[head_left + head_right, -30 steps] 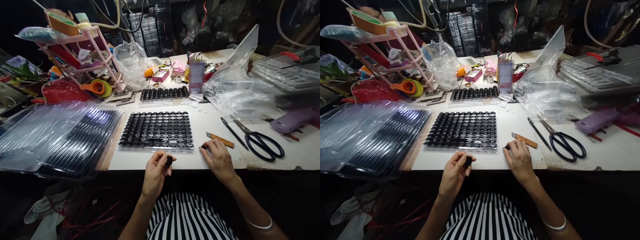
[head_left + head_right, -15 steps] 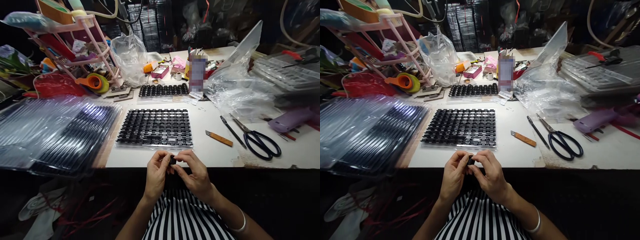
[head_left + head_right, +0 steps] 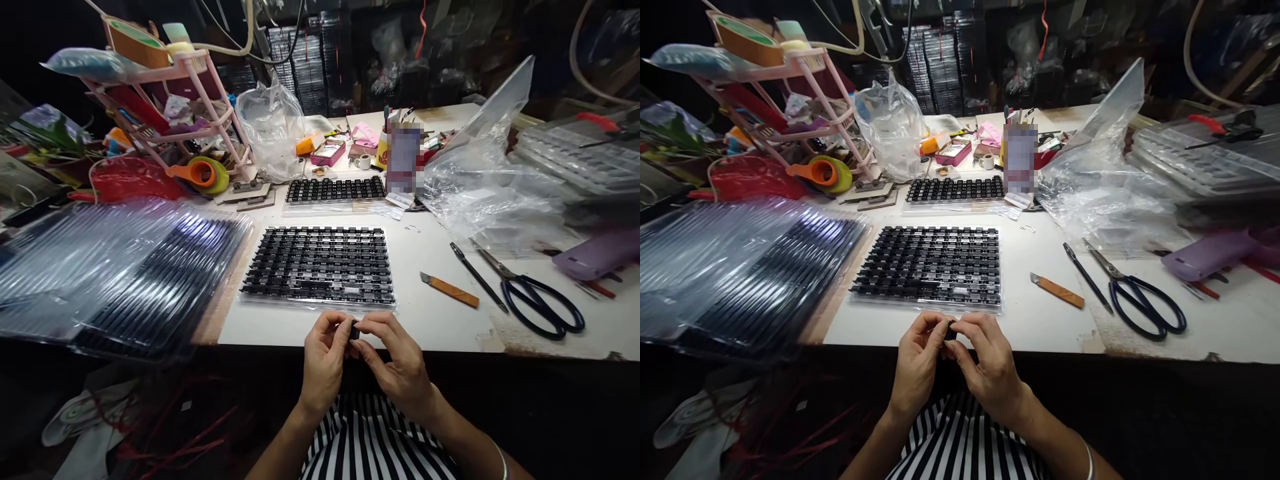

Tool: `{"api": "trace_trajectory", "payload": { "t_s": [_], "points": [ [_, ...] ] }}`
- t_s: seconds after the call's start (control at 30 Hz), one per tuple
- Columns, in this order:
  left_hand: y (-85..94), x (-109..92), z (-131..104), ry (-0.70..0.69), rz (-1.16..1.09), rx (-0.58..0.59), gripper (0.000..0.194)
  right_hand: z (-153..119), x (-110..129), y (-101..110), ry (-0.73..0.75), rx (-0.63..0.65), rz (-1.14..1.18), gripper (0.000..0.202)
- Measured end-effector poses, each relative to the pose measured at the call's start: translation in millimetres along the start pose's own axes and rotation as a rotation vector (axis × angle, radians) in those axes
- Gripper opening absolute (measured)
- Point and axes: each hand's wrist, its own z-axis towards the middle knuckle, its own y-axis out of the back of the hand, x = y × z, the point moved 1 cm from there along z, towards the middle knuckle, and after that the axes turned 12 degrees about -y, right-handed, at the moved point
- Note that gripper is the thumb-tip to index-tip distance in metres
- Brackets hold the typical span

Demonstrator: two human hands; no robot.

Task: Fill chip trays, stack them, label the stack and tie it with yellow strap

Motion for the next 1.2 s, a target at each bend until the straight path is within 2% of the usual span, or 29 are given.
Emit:
{"api": "trace_trajectory", "payload": {
  "t_s": [0.13,0.27,0.33,0.5,0.77,1.0,1.07,1.2],
  "points": [
    [1.7,-3,-2,-0.034,0.008,0.035,0.012,1,-2,0,-0.007,-0.013,0.009,0.026],
    [8.7,-4,-3,0.003,-0.073,0.205,0.022,3,-3,3,-0.017,-0.025,0.041,0.028],
    [13.4,-4,-4,0.021,-0.114,0.241,0.027,4,-3,4,-0.001,-0.013,0.053,0.03],
    [24.0,0,-6,0.017,-0.15,0.179,0.025,1,0,-3,0.087,-0.029,0.042,0.037],
    [42.5,11,-10,0.017,-0.223,0.05,0.024,-3,8,-29,0.089,-0.021,0.069,0.042],
    [64.3,9,-5,-0.086,-0.293,0.08,0.028,-1,14,-50,0.168,-0.013,0.128,0.051],
    [67.1,11,-4,-0.087,-0.312,0.04,0.032,-4,14,-59,0.144,-0.024,0.171,0.051],
    [72.2,16,-5,-0.113,-0.266,-0.014,0.034,-10,13,-73,0.038,-0.112,0.254,0.036]
  ]
}}
